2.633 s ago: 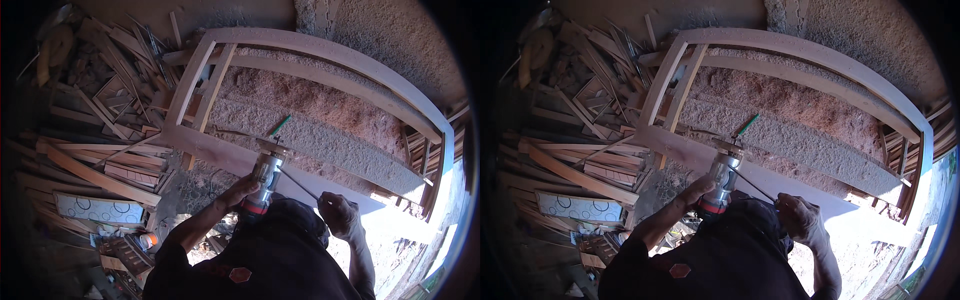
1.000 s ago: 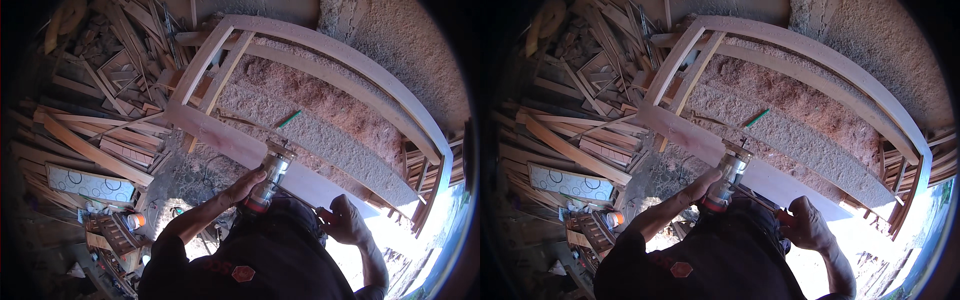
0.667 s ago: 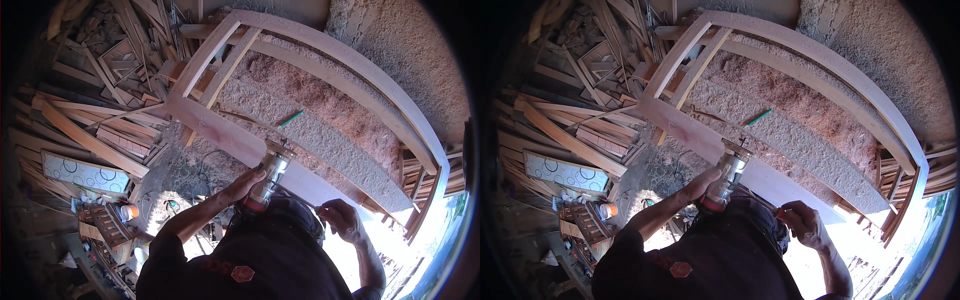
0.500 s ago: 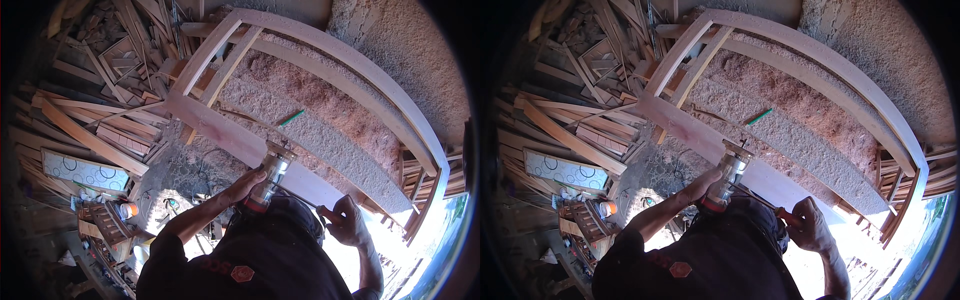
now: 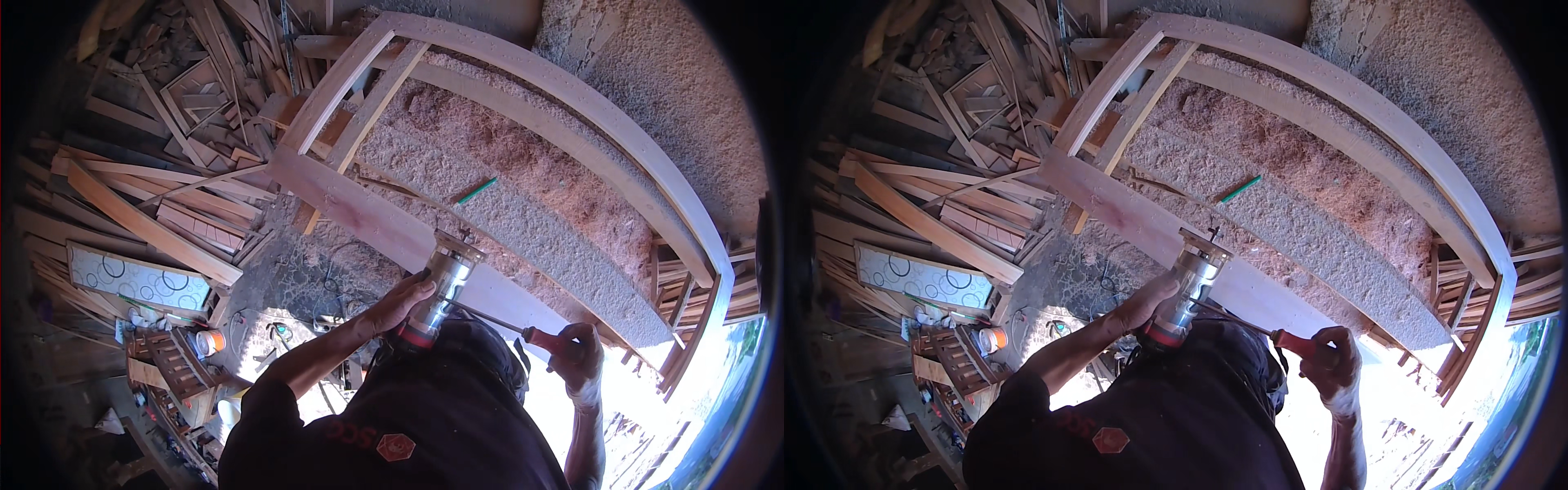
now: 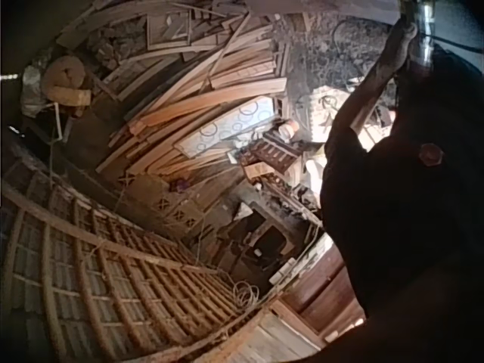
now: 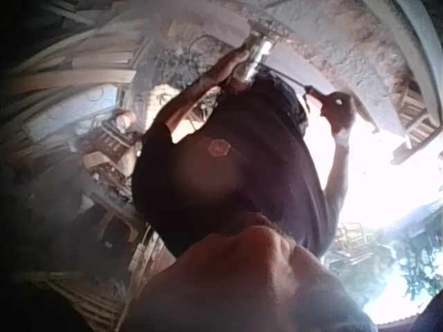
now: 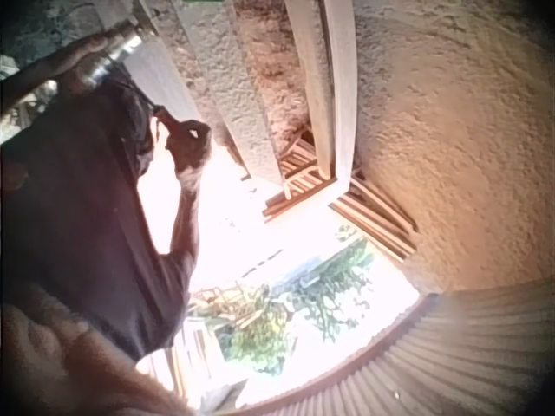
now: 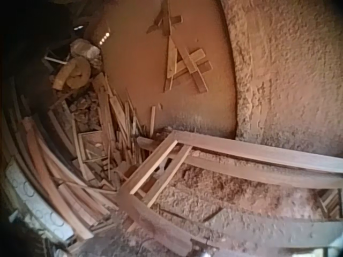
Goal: The person uses a router to shape the inner edge of a wooden door frame, marks points with a pencil, and works on a small metal component on the ground with tools.
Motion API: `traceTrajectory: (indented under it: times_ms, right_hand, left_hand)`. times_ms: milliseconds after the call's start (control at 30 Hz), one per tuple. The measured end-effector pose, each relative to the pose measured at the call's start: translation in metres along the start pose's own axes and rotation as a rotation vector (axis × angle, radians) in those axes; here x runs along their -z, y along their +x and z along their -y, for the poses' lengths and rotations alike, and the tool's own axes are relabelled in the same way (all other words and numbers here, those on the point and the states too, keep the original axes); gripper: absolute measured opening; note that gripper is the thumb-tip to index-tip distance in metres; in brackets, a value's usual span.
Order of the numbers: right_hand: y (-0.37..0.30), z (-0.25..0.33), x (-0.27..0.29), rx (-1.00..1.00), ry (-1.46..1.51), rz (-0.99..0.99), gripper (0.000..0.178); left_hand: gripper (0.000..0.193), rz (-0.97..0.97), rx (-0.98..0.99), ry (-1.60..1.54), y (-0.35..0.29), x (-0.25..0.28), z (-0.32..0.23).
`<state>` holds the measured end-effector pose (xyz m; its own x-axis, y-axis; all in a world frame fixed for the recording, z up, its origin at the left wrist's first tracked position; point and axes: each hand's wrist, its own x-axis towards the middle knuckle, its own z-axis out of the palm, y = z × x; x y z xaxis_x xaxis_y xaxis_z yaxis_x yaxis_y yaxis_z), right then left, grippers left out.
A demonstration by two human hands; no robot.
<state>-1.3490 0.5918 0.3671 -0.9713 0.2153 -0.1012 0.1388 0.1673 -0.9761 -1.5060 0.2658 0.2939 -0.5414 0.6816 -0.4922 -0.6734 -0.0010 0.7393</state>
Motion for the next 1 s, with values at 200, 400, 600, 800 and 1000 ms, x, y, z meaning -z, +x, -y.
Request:
traceTrajectory:
  times_ms: [200, 400, 600, 800, 1000]
  right_hand:
    - [-0.012, -0.028, 0.004, -0.429, 0.388, 0.034, 0.042]
    - [-0.027, -0.056, -0.006, -0.205, 0.343, 0.045, 0.049]
    - [-0.033, -0.059, -0.002, -0.268, 0.261, 0.042, 0.051]
    - [-0.022, -0.034, -0.012, 0.126, -0.116, -0.07, 0.064]
    - [-0.025, -0.039, 0.007, -0.202, 0.021, 0.001, 0.054]
  left_hand:
    - [0.044, -0.019, -0.089, 0.133, -0.007, -0.007, -0.008]
    - [0.053, -0.062, -0.22, 0.285, -0.009, -0.003, 0.008]
    - [0.067, -0.032, -0.173, 0.267, -0.014, -0.015, -0.011]
    - [0.065, 0.02, -0.138, 0.165, -0.013, -0.014, -0.014]
    - [0.067, 0.038, -0.136, 0.157, -0.01, -0.01, -0.01]
